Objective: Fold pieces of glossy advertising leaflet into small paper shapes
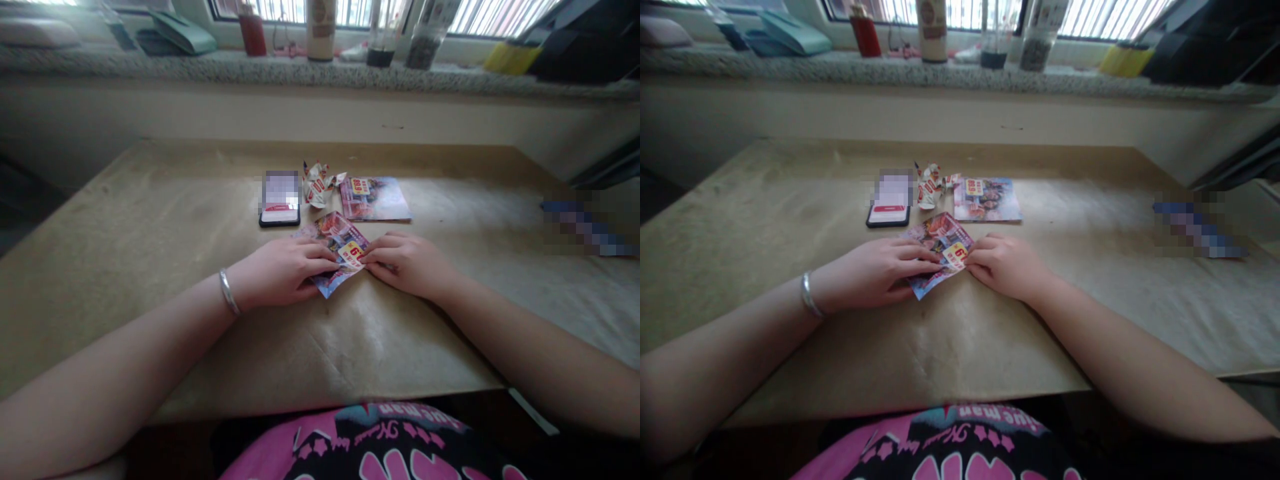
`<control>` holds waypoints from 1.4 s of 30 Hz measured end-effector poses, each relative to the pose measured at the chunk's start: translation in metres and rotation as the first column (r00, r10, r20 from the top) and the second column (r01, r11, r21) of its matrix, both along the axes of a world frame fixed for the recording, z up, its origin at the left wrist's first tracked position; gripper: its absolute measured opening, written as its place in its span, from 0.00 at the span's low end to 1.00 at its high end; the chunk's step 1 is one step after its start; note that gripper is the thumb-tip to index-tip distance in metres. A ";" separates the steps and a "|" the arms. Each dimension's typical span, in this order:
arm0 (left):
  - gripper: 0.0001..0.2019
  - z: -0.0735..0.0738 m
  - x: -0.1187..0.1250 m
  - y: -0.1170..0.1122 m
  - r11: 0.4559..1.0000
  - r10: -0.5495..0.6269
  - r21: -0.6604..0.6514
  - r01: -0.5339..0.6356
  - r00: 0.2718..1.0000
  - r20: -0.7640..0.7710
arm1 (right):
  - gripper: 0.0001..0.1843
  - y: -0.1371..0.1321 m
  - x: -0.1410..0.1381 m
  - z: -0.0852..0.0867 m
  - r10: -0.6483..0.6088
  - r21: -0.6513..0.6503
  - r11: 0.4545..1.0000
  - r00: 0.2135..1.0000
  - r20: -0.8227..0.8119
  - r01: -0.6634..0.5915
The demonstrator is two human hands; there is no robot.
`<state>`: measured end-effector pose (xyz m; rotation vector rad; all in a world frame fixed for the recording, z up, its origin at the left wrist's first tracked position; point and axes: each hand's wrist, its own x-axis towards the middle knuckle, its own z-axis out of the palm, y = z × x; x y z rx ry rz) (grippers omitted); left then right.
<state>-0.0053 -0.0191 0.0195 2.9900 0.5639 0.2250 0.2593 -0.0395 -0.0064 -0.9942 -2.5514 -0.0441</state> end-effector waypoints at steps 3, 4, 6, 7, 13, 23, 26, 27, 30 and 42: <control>0.21 -0.003 0.002 -0.003 0.999 0.034 0.020 -0.033 0.999 -0.016 | 0.09 0.000 0.001 0.000 0.045 0.000 0.999 0.999 0.001 -0.045; 0.22 -0.004 0.003 -0.004 0.999 0.047 0.022 -0.047 0.999 -0.015 | 0.08 0.001 0.001 0.000 0.054 -0.002 0.999 0.998 0.006 -0.054; 0.21 -0.006 0.004 -0.006 0.997 0.077 0.017 -0.077 0.997 -0.004 | 0.08 0.001 0.001 0.000 0.068 -0.004 0.998 0.997 0.023 -0.068; 0.20 -0.006 0.005 -0.006 0.995 0.096 0.008 -0.096 0.995 0.006 | 0.08 0.001 0.001 0.000 0.072 -0.003 0.997 0.997 0.033 -0.072; 0.17 -0.006 0.007 -0.003 0.957 0.219 -0.211 -0.197 0.972 0.085 | 0.10 0.001 0.002 0.002 0.085 0.011 0.996 0.995 0.058 -0.085; 0.13 -0.008 0.012 -0.004 0.788 0.562 -0.407 -0.463 0.810 0.167 | 0.09 -0.001 0.000 0.004 0.032 -0.004 0.999 0.998 0.062 -0.032; 0.11 -0.015 0.012 0.000 0.845 0.505 -0.316 -0.432 0.838 0.205 | 0.11 -0.003 -0.001 0.003 -0.037 0.023 0.999 0.998 0.050 0.036; 0.10 -0.017 0.013 0.001 0.856 0.495 -0.282 -0.433 0.845 0.205 | 0.12 -0.004 -0.001 0.003 -0.057 0.033 0.998 0.997 0.049 0.055; 0.09 -0.021 0.013 0.003 0.872 0.482 -0.204 -0.445 0.854 0.195 | 0.14 -0.004 -0.002 0.001 -0.059 0.036 0.998 0.996 0.067 0.056; 0.12 -0.017 0.016 0.004 0.800 0.600 -0.068 -0.597 0.797 0.061 | 0.18 -0.002 -0.012 -0.006 -0.078 0.011 0.997 0.986 0.149 0.077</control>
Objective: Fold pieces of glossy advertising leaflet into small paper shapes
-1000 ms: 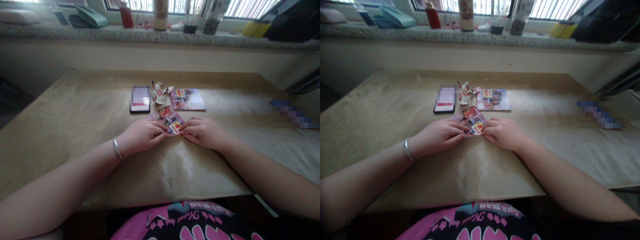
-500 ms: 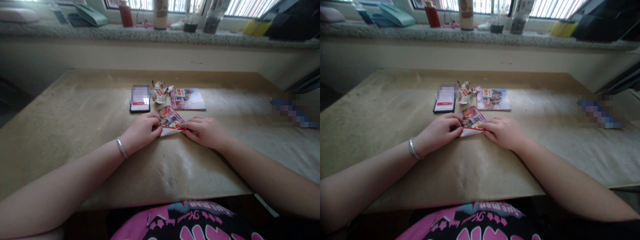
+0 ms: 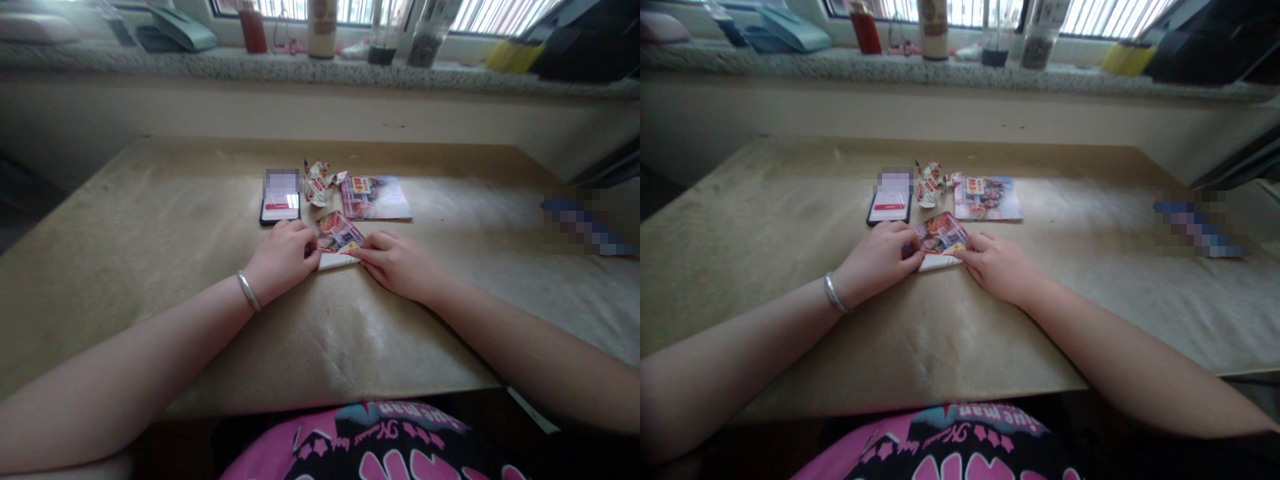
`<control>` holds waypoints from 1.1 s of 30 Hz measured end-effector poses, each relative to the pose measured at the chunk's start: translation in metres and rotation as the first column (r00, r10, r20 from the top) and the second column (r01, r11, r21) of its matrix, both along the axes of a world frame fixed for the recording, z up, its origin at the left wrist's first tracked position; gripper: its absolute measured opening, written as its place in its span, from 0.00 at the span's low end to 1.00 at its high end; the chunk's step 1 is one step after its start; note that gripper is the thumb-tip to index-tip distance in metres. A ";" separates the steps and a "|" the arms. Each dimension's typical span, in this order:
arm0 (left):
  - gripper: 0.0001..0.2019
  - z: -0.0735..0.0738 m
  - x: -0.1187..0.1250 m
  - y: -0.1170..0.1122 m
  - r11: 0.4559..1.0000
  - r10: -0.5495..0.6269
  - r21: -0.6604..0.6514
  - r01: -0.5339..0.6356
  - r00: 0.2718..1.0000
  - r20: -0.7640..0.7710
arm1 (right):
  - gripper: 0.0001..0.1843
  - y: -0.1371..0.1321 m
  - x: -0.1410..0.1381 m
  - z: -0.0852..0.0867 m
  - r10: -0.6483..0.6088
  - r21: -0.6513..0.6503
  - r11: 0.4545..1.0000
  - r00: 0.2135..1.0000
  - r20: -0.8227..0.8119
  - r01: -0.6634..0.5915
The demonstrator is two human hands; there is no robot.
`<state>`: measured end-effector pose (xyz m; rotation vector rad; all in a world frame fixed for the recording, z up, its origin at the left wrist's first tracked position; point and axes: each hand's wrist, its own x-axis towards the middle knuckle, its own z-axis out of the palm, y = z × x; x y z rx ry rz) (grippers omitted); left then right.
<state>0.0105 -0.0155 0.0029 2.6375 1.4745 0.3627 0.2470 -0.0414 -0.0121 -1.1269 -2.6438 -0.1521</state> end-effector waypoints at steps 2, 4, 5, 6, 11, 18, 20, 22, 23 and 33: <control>0.11 0.000 0.000 0.001 1.000 0.005 -0.014 -0.005 1.000 0.007 | 0.18 0.000 0.000 -0.001 0.007 0.000 1.000 1.000 -0.005 -0.007; 0.11 -0.001 -0.001 0.002 1.000 0.005 -0.017 -0.004 1.000 0.015 | 0.19 0.001 0.001 -0.001 0.033 0.001 0.999 0.999 -0.035 -0.033; 0.10 -0.002 -0.002 0.003 1.000 0.003 -0.017 -0.003 1.000 0.016 | 0.18 0.001 0.001 -0.002 0.047 -0.001 0.999 0.997 -0.054 -0.047; 0.10 -0.002 -0.002 0.003 1.000 0.002 -0.016 -0.002 1.000 0.015 | 0.18 0.001 0.002 -0.002 0.059 -0.005 0.998 0.996 -0.070 -0.060; 0.11 -0.003 -0.002 0.003 1.000 0.005 0.001 -0.005 1.000 -0.007 | 0.17 0.002 0.002 -0.002 0.072 -0.032 0.997 0.993 -0.093 -0.075; 0.10 -0.003 -0.009 0.004 0.988 -0.153 0.039 0.152 0.988 0.037 | 0.17 0.001 0.002 -0.001 0.079 -0.023 0.996 0.995 -0.067 -0.081; 0.14 0.002 -0.015 0.003 0.964 -0.254 0.060 0.257 0.966 -0.050 | 0.17 0.001 0.002 -0.001 0.085 -0.011 0.996 0.995 -0.055 -0.086; 0.19 0.006 -0.019 0.002 0.939 -0.324 0.074 0.337 0.934 -0.149 | 0.17 0.001 0.003 -0.001 0.088 0.005 0.996 0.995 -0.047 -0.088; 0.20 0.008 -0.021 0.001 0.935 -0.327 0.081 0.346 0.927 -0.183 | 0.17 0.002 0.003 -0.001 0.089 0.014 0.996 0.995 -0.044 -0.089; 0.15 0.004 -0.010 -0.012 0.931 -0.259 0.178 0.319 0.920 -0.293 | 0.17 0.007 0.013 -0.004 0.026 0.034 0.999 0.999 -0.046 -0.025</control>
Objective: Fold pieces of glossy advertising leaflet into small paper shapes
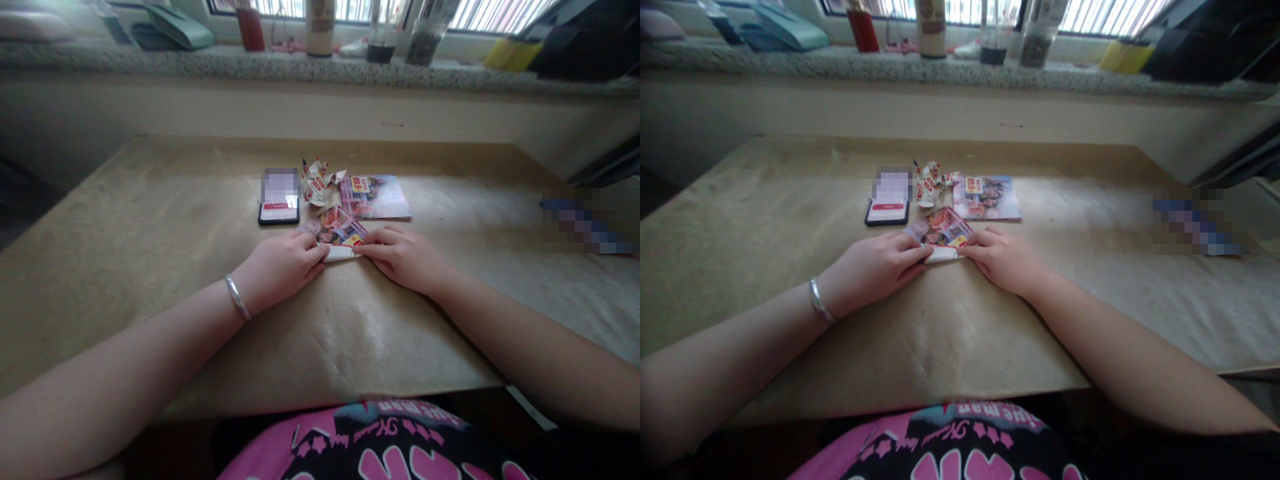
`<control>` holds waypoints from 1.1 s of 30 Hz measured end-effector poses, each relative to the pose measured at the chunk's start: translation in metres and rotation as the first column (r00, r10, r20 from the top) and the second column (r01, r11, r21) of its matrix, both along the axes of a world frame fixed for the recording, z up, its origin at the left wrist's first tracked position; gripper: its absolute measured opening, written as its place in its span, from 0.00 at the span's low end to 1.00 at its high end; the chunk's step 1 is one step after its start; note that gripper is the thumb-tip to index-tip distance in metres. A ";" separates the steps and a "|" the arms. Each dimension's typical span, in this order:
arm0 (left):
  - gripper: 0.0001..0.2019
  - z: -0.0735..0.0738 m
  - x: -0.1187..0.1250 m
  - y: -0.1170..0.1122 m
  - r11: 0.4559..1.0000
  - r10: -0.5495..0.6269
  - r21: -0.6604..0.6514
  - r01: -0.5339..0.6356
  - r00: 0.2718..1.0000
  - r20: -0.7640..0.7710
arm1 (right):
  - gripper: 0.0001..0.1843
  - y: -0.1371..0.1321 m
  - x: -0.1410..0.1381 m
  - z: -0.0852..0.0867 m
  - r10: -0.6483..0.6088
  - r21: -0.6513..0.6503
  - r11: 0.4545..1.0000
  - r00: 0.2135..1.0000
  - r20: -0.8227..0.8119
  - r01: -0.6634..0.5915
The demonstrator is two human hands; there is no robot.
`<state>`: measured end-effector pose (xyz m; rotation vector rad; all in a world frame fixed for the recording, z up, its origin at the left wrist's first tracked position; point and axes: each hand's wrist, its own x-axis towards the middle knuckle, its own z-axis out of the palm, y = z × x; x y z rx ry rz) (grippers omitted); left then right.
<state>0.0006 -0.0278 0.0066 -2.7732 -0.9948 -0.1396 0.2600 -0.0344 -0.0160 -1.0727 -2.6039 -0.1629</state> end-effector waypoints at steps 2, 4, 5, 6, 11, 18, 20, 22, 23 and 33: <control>0.15 0.000 0.001 -0.003 1.000 0.012 0.005 -0.012 1.000 -0.006 | 0.17 -0.001 -0.001 0.001 0.011 -0.008 1.000 1.000 0.000 -0.011; 0.15 0.001 0.003 -0.005 0.999 0.030 0.021 -0.029 0.999 -0.012 | 0.17 -0.001 -0.003 0.001 0.028 -0.007 1.000 1.000 -0.001 -0.028; 0.15 0.001 0.004 -0.006 0.999 0.043 0.033 -0.042 0.999 -0.020 | 0.17 -0.001 -0.004 0.002 0.037 -0.003 0.999 0.999 -0.003 -0.037; 0.15 0.000 0.005 -0.007 0.997 0.057 0.049 -0.055 0.998 -0.033 | 0.17 -0.001 -0.005 0.002 0.047 0.002 0.999 0.999 -0.006 -0.047; 0.14 -0.002 0.009 -0.012 0.990 0.076 0.125 -0.066 0.994 -0.080 | 0.18 0.002 -0.009 0.001 0.085 0.015 0.996 0.996 -0.018 -0.084; 0.13 -0.001 0.012 -0.014 0.986 0.054 0.160 -0.040 0.995 -0.087 | 0.18 0.003 -0.011 0.001 0.077 -0.008 0.997 0.997 -0.014 -0.077; 0.13 -0.002 0.013 -0.014 0.986 0.051 0.160 -0.037 0.995 -0.084 | 0.18 0.004 -0.011 0.000 0.081 -0.007 0.997 0.996 -0.023 -0.081; 0.13 -0.003 0.013 -0.014 0.986 0.052 0.165 -0.039 0.996 -0.074 | 0.18 0.004 -0.012 -0.001 0.083 0.000 0.997 0.996 -0.028 -0.083; 0.13 -0.004 0.013 -0.014 0.985 0.053 0.169 -0.040 0.996 -0.069 | 0.18 0.004 -0.012 -0.001 0.082 0.003 0.997 0.996 -0.027 -0.082; 0.13 -0.006 0.013 -0.014 0.981 0.061 0.186 -0.051 0.997 -0.052 | 0.16 -0.001 -0.011 0.001 0.039 0.013 0.999 0.999 -0.004 -0.039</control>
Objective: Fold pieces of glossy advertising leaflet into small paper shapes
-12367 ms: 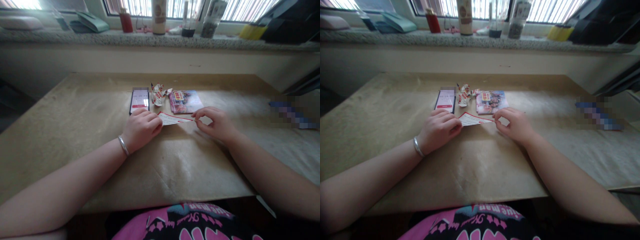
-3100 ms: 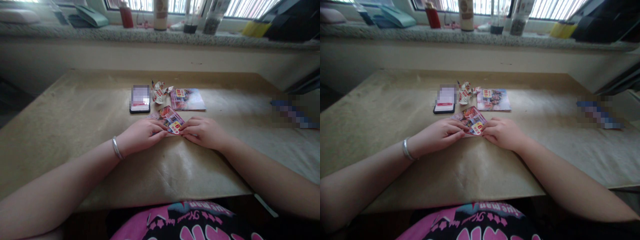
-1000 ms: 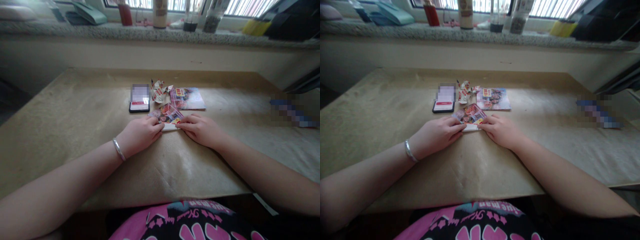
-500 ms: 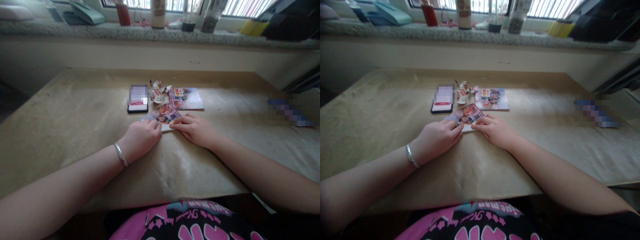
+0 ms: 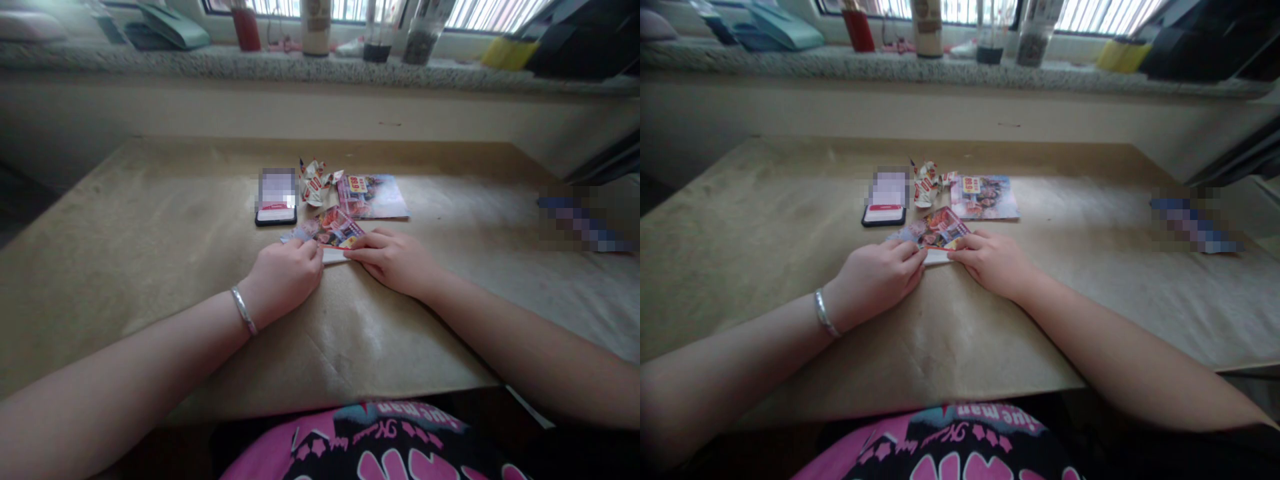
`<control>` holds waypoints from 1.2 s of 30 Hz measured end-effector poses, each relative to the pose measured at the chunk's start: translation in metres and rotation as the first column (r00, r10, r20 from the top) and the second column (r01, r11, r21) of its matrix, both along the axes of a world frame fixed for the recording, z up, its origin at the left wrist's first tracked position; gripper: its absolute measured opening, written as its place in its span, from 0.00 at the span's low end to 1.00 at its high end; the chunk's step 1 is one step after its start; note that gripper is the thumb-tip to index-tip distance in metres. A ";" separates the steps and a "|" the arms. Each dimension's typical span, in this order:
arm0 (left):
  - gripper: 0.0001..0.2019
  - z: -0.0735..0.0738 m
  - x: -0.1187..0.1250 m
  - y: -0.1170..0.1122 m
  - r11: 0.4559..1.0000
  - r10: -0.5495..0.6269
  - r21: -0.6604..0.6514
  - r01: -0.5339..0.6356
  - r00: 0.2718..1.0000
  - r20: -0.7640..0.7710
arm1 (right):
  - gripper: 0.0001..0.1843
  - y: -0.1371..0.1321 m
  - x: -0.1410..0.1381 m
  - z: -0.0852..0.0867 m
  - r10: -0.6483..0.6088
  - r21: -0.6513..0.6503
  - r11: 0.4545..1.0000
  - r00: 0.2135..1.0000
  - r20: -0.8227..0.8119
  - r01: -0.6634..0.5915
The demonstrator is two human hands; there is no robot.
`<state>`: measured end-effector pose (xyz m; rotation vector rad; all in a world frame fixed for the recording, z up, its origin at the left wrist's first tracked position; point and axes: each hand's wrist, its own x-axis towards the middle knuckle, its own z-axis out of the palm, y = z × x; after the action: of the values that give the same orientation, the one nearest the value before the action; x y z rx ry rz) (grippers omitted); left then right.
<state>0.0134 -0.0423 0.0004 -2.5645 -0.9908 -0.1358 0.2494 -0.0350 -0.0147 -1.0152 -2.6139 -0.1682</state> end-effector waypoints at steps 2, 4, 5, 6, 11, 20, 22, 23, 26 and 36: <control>0.13 0.000 0.000 0.000 1.000 0.002 0.005 -0.002 1.000 0.005 | 0.16 0.001 0.000 -0.001 0.007 0.003 1.000 1.000 -0.009 -0.007; 0.13 -0.001 0.001 0.000 1.000 0.003 0.006 -0.003 1.000 0.010 | 0.16 0.002 0.000 -0.002 0.005 -0.003 1.000 1.000 -0.012 -0.005; 0.14 -0.001 0.001 0.000 1.000 0.003 0.003 -0.003 1.000 0.012 | 0.16 0.002 0.000 -0.002 0.002 -0.009 1.000 1.000 -0.013 -0.002; 0.14 -0.001 0.001 0.000 1.000 0.005 0.000 -0.005 1.000 0.014 | 0.16 0.003 0.000 -0.002 0.000 -0.016 1.000 1.000 -0.015 0.000; 0.15 -0.002 0.001 0.001 1.000 0.010 0.005 -0.010 1.000 0.027 | 0.17 0.003 0.000 -0.001 -0.019 -0.063 0.998 0.999 -0.046 0.016; 0.16 -0.004 0.001 0.002 1.000 0.003 0.005 -0.003 0.999 0.036 | 0.18 0.004 0.000 -0.001 -0.018 -0.104 0.995 0.998 -0.058 0.012; 0.16 -0.003 0.001 0.003 1.000 -0.001 -0.005 0.001 1.000 0.025 | 0.18 0.005 0.001 -0.002 -0.014 -0.100 0.995 0.998 -0.062 0.008; 0.15 -0.003 0.001 0.003 1.000 0.000 -0.010 0.000 1.000 0.020 | 0.17 0.005 0.001 -0.003 -0.014 -0.097 0.995 0.998 -0.067 0.008; 0.15 -0.003 0.001 0.002 1.000 0.009 -0.020 -0.009 1.000 0.021 | 0.17 0.007 0.001 -0.004 -0.015 -0.099 0.995 0.996 -0.091 0.006; 0.16 0.003 0.003 0.001 0.998 0.018 -0.057 -0.017 1.000 0.017 | 0.17 0.004 0.003 -0.001 -0.037 -0.065 0.997 0.999 -0.026 0.035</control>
<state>0.0163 -0.0416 0.0038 -2.6098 -1.0372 -0.1278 0.2527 -0.0313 -0.0153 -1.0796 -2.5930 -0.0784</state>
